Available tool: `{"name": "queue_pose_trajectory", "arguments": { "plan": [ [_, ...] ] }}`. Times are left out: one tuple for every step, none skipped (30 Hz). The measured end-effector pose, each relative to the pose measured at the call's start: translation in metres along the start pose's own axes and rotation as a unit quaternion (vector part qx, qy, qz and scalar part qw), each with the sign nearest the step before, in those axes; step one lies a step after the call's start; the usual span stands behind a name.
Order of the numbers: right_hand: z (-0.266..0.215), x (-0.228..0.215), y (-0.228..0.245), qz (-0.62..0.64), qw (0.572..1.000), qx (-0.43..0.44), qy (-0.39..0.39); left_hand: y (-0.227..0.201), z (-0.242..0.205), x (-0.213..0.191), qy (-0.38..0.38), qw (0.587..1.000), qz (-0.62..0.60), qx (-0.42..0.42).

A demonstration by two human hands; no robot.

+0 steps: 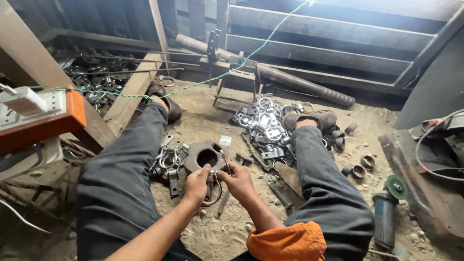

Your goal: The person sits on the floor and assembles metal hardware components using a hammer and a metal rod. They repeatedly place a metal ring and plate on a block, insert the rod, and strike it to secure the parts, then set the assembled unit aside.

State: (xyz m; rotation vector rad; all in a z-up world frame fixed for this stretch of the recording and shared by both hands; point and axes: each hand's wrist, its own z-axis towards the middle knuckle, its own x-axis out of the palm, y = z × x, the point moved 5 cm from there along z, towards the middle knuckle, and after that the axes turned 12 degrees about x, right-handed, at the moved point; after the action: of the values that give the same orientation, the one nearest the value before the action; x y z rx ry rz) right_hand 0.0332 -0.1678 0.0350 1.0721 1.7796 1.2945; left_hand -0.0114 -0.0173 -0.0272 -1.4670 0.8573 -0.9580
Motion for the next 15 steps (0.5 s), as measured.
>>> {"name": "queue_pose_trajectory", "arguments": {
  "plan": [
    [0.003, 0.002, -0.003, 0.000, 1.000, 0.003, 0.002, 0.006, 0.000, -0.002, -0.005, 1.000, 0.003, -0.010],
    [0.006, 0.004, -0.006, -0.001, 1.000, 0.006, 0.005, 0.011, 0.001, -0.005, -0.009, 1.000, 0.006, -0.020],
    [0.007, 0.006, -0.009, -0.006, 1.000, 0.006, 0.003, 0.015, 0.001, -0.009, -0.014, 0.999, 0.010, -0.031],
    [0.007, 0.006, -0.011, -0.011, 1.000, 0.005, 0.002, 0.016, 0.001, -0.012, -0.014, 0.999, 0.011, -0.028],
    [0.007, 0.005, -0.012, -0.016, 1.000, 0.004, -0.001, 0.016, 0.002, -0.012, -0.014, 1.000, 0.013, -0.024],
    [0.009, 0.005, -0.013, -0.025, 1.000, 0.012, -0.011, 0.016, 0.004, -0.011, -0.014, 1.000, 0.014, -0.020],
    [0.009, 0.005, -0.016, -0.034, 0.999, 0.022, -0.021, 0.015, 0.005, -0.010, -0.015, 1.000, 0.020, -0.011],
    [0.010, 0.004, -0.019, -0.043, 0.998, 0.032, -0.031, 0.015, 0.007, -0.009, -0.017, 1.000, 0.025, -0.002],
    [0.010, 0.003, -0.021, -0.036, 0.999, 0.027, -0.030, 0.014, 0.008, -0.007, -0.018, 0.999, 0.030, 0.006],
    [0.011, 0.001, -0.023, -0.029, 0.999, 0.022, -0.029, 0.015, 0.007, -0.005, -0.015, 0.999, 0.036, 0.003],
    [0.013, -0.002, -0.024, -0.022, 0.999, 0.017, -0.028, 0.016, 0.007, -0.002, -0.011, 0.999, 0.042, 0.000],
    [0.013, -0.007, -0.022, -0.055, 0.997, -0.010, -0.044, 0.017, 0.008, -0.001, -0.008, 0.999, 0.047, -0.003],
    [0.011, -0.012, -0.020, -0.088, 0.994, -0.035, -0.059, 0.018, 0.009, 0.000, -0.008, 0.999, 0.044, -0.002],
    [0.011, -0.015, -0.018, -0.120, 0.988, -0.061, -0.074, 0.020, 0.011, 0.000, -0.008, 0.999, 0.040, -0.002],
    [0.012, -0.020, -0.025, -0.103, 0.991, 0.006, -0.081, 0.023, 0.012, -0.001, -0.008, 0.999, 0.037, -0.002]
  ]
}}
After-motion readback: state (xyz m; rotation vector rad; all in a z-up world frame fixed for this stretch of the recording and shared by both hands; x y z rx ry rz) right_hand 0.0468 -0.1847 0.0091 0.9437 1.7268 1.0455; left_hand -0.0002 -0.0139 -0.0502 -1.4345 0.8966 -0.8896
